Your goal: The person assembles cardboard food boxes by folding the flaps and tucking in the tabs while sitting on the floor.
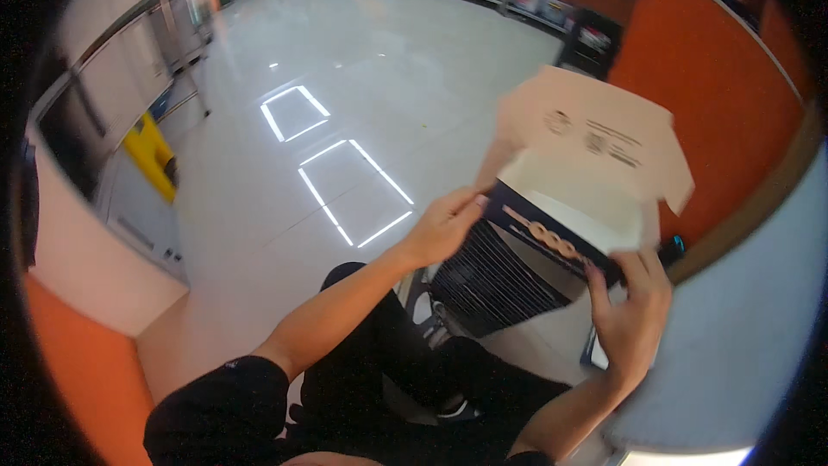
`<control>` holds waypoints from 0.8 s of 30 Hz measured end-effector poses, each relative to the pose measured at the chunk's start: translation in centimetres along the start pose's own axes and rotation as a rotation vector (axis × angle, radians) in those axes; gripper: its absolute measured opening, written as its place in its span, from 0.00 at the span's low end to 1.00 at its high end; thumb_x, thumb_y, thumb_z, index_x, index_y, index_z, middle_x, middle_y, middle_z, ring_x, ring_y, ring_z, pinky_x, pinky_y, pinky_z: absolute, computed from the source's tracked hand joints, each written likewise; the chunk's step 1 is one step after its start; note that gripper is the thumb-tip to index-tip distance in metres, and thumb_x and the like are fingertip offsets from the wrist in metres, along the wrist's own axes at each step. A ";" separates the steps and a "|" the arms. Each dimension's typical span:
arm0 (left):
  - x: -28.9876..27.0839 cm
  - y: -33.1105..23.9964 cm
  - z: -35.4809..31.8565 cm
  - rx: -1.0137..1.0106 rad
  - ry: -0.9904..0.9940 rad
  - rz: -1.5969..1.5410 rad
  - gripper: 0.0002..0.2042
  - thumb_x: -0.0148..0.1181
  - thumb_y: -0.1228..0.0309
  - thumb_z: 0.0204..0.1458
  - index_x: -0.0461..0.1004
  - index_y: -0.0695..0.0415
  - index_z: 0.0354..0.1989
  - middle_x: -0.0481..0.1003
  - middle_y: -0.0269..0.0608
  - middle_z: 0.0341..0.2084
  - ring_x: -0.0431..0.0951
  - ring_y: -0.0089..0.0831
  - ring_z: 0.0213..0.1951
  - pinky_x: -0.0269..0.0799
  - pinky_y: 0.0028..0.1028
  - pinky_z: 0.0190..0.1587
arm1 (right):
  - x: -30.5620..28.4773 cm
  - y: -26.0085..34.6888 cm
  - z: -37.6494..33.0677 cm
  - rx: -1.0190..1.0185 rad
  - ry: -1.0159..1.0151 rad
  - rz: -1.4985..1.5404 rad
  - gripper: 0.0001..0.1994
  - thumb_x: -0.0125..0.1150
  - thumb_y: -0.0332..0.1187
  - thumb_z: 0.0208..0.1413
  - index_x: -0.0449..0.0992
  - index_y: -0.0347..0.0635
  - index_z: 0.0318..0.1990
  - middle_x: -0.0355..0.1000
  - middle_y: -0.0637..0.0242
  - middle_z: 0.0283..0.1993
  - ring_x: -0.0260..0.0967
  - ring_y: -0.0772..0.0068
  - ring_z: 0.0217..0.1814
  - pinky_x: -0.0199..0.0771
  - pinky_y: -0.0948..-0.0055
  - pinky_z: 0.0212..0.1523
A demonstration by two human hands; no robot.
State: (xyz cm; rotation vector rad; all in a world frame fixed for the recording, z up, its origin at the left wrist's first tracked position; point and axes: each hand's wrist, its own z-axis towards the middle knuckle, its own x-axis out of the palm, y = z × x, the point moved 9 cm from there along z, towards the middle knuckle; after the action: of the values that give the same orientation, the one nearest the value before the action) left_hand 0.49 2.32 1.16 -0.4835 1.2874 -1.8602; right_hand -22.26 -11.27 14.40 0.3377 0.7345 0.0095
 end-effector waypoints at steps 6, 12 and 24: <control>-0.4 -0.6 -0.4 -0.043 0.077 0.049 0.19 0.48 0.69 0.71 0.71 0.65 0.65 0.78 0.44 0.52 0.75 0.29 0.55 0.67 0.28 0.61 | 1.9 0.7 -1.3 -0.051 -0.072 -0.008 0.10 0.75 0.22 0.43 0.79 0.38 0.33 0.71 0.59 0.33 0.71 0.54 0.36 0.71 0.60 0.36; -0.2 -2.8 0.4 0.081 0.013 0.063 0.19 0.46 0.71 0.69 0.71 0.63 0.65 0.79 0.46 0.48 0.77 0.33 0.51 0.69 0.29 0.59 | 0.5 0.6 -0.8 -0.035 0.004 -0.022 0.10 0.75 0.23 0.43 0.79 0.38 0.33 0.71 0.60 0.33 0.71 0.54 0.36 0.71 0.60 0.36; -0.4 -5.9 -0.3 0.101 -0.111 0.144 0.20 0.52 0.63 0.70 0.72 0.64 0.63 0.77 0.52 0.53 0.76 0.46 0.57 0.66 0.34 0.65 | 1.9 -0.4 -0.4 -0.002 0.059 0.210 0.11 0.72 0.19 0.46 0.78 0.36 0.38 0.72 0.59 0.38 0.71 0.59 0.36 0.72 0.68 0.30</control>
State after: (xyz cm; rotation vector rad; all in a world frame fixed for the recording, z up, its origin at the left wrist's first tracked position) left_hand -1.89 3.75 6.43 -0.4230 1.1197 -1.7444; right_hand -21.17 -11.32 12.72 0.4129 0.7547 0.2195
